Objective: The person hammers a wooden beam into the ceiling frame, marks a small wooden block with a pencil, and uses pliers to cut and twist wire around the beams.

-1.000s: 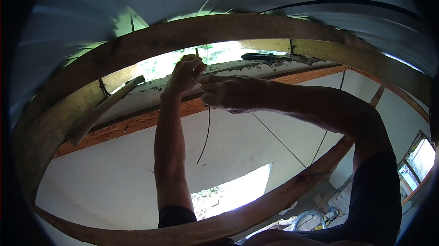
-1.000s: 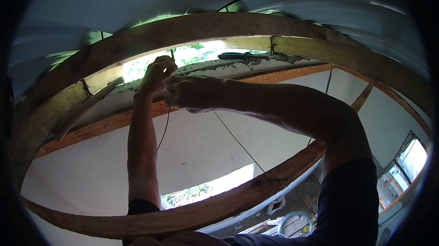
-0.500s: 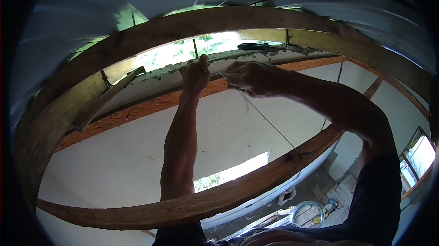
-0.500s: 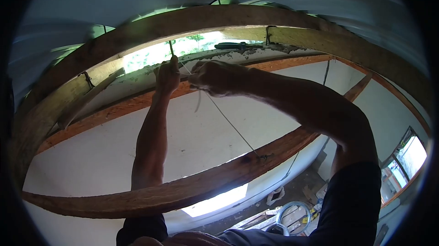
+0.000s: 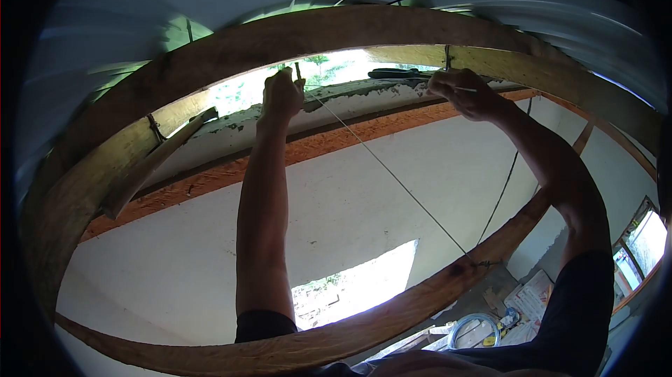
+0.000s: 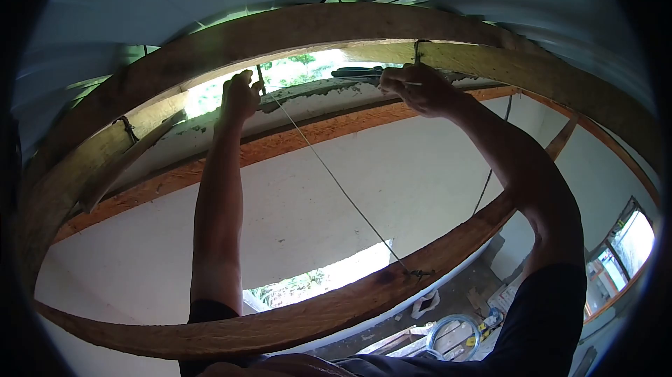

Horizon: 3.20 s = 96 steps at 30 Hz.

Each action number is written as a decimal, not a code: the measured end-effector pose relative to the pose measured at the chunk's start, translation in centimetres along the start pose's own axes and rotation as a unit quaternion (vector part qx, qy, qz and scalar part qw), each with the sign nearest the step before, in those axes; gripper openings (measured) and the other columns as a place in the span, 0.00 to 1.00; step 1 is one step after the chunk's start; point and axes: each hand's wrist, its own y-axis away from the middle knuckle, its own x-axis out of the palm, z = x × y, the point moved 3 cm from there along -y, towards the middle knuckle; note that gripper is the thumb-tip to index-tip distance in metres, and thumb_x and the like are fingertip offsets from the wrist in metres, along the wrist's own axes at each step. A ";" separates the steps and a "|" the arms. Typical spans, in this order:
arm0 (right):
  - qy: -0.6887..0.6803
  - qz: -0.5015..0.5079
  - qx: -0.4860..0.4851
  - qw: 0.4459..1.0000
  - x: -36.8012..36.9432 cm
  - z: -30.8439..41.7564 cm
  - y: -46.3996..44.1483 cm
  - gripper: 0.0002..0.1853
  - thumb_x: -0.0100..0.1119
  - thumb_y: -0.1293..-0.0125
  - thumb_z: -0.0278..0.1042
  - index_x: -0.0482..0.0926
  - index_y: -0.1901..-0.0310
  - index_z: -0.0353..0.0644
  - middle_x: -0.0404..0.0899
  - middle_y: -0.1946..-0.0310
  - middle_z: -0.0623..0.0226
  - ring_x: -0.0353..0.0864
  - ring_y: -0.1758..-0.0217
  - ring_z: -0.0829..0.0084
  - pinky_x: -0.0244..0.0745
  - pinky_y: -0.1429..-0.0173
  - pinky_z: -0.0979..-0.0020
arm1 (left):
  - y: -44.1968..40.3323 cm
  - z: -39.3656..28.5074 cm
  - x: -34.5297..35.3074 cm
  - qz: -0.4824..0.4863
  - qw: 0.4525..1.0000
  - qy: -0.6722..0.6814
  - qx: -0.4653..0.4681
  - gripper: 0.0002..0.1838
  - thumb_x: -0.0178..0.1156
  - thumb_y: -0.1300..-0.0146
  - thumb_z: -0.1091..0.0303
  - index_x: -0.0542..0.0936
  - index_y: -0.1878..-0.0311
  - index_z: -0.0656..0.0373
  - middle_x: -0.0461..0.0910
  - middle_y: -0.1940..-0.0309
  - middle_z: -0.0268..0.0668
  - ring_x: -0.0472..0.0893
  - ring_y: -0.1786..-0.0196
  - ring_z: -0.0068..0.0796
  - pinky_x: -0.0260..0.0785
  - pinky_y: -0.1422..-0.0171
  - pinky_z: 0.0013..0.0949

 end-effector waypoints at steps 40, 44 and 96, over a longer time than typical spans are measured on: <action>0.324 -0.058 -0.317 0.890 1.0 13.7 -0.5 0.10 0.61 0.38 0.34 0.77 0.62 0.36 0.80 0.56 0.55 0.78 0.47 0.65 0.79 0.43 0.67 | -3.6 -0.8 2.8 0.028 0.982 -0.137 0.131 0.18 0.70 0.53 0.67 0.78 0.60 0.64 0.81 0.60 0.51 0.81 0.54 0.49 0.76 0.52 0.46; 0.376 -0.015 -0.347 0.859 3.7 15.5 -0.7 0.10 0.61 0.39 0.34 0.79 0.65 0.35 0.80 0.53 0.55 0.77 0.44 0.66 0.78 0.43 0.67 | -4.4 -0.1 3.9 0.020 0.987 -0.139 0.082 0.10 0.60 0.49 0.73 0.79 0.62 0.63 0.80 0.61 0.53 0.81 0.56 0.52 0.75 0.54 0.48; 0.132 0.047 0.189 0.972 1.4 2.5 2.6 0.23 0.51 0.32 0.44 0.75 0.82 0.40 0.74 0.86 0.57 0.78 0.77 0.62 0.72 0.59 0.55 | 2.5 -2.2 0.3 0.094 0.976 -0.037 0.194 0.19 0.48 0.45 0.84 0.79 0.51 0.64 0.79 0.51 0.49 0.78 0.45 0.43 0.71 0.40 0.42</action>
